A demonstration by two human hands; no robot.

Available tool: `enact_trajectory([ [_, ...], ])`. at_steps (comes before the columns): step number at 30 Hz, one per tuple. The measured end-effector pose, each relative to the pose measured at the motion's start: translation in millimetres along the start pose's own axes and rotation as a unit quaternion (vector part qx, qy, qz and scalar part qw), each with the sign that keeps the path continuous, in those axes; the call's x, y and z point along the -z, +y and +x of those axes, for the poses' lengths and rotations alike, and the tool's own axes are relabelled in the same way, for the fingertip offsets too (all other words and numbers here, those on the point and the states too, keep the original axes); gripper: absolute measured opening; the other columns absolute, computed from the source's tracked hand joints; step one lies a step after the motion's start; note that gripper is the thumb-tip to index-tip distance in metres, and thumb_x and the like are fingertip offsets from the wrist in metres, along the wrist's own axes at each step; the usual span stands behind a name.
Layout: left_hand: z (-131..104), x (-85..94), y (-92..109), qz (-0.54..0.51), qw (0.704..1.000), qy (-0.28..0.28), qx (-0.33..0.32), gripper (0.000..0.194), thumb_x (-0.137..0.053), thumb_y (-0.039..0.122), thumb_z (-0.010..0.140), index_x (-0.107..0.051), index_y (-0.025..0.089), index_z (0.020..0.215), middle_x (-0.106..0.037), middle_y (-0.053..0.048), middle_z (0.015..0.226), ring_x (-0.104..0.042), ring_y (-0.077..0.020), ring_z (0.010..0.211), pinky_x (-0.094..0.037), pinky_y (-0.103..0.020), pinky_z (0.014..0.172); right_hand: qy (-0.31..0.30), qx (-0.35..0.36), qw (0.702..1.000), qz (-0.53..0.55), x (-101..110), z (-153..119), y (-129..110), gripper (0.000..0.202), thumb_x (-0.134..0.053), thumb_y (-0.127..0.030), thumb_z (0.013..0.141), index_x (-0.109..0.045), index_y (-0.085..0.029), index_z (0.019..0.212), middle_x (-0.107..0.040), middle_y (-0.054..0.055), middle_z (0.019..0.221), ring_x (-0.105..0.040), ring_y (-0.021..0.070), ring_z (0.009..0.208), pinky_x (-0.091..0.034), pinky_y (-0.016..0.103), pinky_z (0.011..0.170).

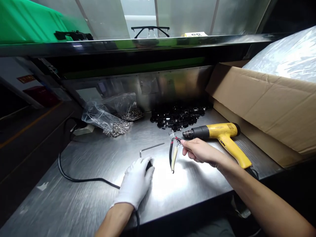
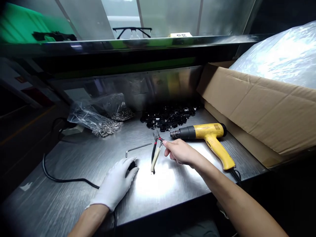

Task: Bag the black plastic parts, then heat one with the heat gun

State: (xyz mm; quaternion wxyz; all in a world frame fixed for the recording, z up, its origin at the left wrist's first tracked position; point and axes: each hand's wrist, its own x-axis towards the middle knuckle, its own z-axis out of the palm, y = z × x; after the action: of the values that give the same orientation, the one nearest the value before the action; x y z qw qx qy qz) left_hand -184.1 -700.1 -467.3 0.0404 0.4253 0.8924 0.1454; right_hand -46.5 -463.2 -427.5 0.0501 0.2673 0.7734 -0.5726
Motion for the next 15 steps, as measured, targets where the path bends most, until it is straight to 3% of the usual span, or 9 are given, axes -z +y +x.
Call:
enact_trajectory([
  [3, 1, 0.0, -1, 0.005, 1.000, -0.003, 0.010, 0.030, -0.044, 0.034, 0.093, -0.057, 0.025, 0.119, -0.063, -0.005, 0.116, -0.057, -0.0245, 0.107, -0.044, -0.039, 0.093, 0.015, -0.003, 0.992, -0.125, -17, 4, 8, 0.063, -0.026, -0.061, 0.096, -0.064, -0.015, 0.077, -0.055, 0.003, 0.059, -0.051, 0.0135, 0.051, -0.039, 0.025, 0.052],
  [6, 4, -1.3, -2, 0.013, 1.000, -0.006, 0.015, 0.032, -0.043, 0.036, 0.093, -0.057, 0.026, 0.121, -0.063, -0.004, 0.119, -0.058, -0.0250, 0.110, -0.044, -0.040, 0.094, 0.110, 0.025, 0.934, -0.340, -40, -2, 9, 0.065, -0.023, -0.059, 0.098, -0.067, -0.014, 0.083, -0.067, 0.013, 0.078, -0.064, 0.0238, 0.074, -0.046, 0.034, 0.070],
  [9, 4, -2.2, -1, 0.021, 1.000, 0.010, 0.011, 0.040, -0.042, 0.040, 0.093, -0.051, 0.025, 0.128, -0.061, -0.006, 0.125, -0.057, -0.0258, 0.115, -0.045, -0.040, 0.098, 0.171, 0.037, 0.890, -0.422, -46, -19, 5, 0.061, -0.024, -0.059, 0.098, -0.066, -0.014, 0.100, -0.069, 0.015, 0.089, -0.065, 0.0296, 0.086, -0.047, 0.040, 0.077],
  [12, -7, -4.8, 0, 0.047, 0.997, 0.062, 0.019, 0.057, -0.040, 0.047, 0.092, -0.035, 0.020, 0.142, -0.050, -0.012, 0.141, -0.053, -0.0299, 0.124, -0.045, -0.044, 0.101, 0.235, 0.067, 0.880, -0.408, -20, -46, 12, 0.056, -0.030, -0.061, 0.096, -0.063, -0.019, 0.114, -0.068, 0.013, 0.104, -0.063, 0.0292, 0.096, -0.047, 0.040, 0.081],
  [15, -32, -13.3, -8, 0.077, 0.988, 0.126, 0.043, 0.070, -0.040, 0.055, 0.089, -0.025, 0.019, 0.147, -0.044, -0.016, 0.146, -0.050, -0.0345, 0.127, -0.043, -0.050, 0.104, 0.380, 0.041, 0.836, -0.394, 31, -72, 45, 0.055, -0.036, -0.064, 0.093, -0.060, -0.024, 0.121, -0.065, 0.011, 0.117, -0.060, 0.0286, 0.104, -0.048, 0.038, 0.080],
])
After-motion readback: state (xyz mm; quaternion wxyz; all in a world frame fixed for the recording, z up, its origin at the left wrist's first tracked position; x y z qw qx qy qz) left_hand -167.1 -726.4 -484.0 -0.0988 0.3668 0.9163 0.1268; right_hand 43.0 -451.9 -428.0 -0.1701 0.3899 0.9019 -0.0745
